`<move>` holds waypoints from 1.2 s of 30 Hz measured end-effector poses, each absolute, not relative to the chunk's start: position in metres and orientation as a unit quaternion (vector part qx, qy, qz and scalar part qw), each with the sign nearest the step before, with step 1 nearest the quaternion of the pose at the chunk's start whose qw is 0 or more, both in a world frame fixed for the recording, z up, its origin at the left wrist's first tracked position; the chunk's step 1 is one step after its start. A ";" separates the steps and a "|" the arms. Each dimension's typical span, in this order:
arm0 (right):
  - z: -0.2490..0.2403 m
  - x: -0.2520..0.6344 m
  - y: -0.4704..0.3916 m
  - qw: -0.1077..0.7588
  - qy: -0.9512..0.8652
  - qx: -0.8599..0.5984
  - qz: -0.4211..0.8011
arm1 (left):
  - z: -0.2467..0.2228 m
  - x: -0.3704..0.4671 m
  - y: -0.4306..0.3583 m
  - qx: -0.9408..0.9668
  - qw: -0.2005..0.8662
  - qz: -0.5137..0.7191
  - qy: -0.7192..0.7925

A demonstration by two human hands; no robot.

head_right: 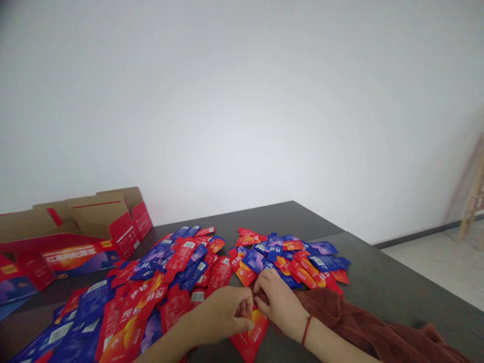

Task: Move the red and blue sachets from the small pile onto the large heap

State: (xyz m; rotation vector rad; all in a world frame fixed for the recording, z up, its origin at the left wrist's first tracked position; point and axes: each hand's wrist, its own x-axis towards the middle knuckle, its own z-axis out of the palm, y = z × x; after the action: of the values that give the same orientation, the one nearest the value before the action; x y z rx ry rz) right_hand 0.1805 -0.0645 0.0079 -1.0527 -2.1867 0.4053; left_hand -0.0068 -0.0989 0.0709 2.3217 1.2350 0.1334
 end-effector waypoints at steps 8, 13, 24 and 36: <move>0.011 0.178 -0.065 0.181 -0.856 -0.483 0.046 | 0.023 -0.007 -0.087 0.885 0.198 0.077 0.415; 0.013 0.184 -0.073 0.153 -0.850 -0.501 0.059 | 0.024 -0.018 -0.074 0.870 0.203 0.050 0.447; 0.016 0.161 -0.087 0.163 -0.904 -0.387 0.078 | 0.029 -0.031 -0.060 0.858 0.273 0.090 0.425; 0.007 0.149 -0.075 0.187 -0.922 -0.332 0.060 | 0.028 -0.032 -0.057 0.850 0.266 0.065 0.451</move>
State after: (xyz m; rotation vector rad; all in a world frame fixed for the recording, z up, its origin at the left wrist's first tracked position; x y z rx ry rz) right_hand 0.1489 -0.0750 0.0068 -0.9354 -2.5966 0.1680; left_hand -0.0318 -0.0573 0.0282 2.2939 1.2170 0.1760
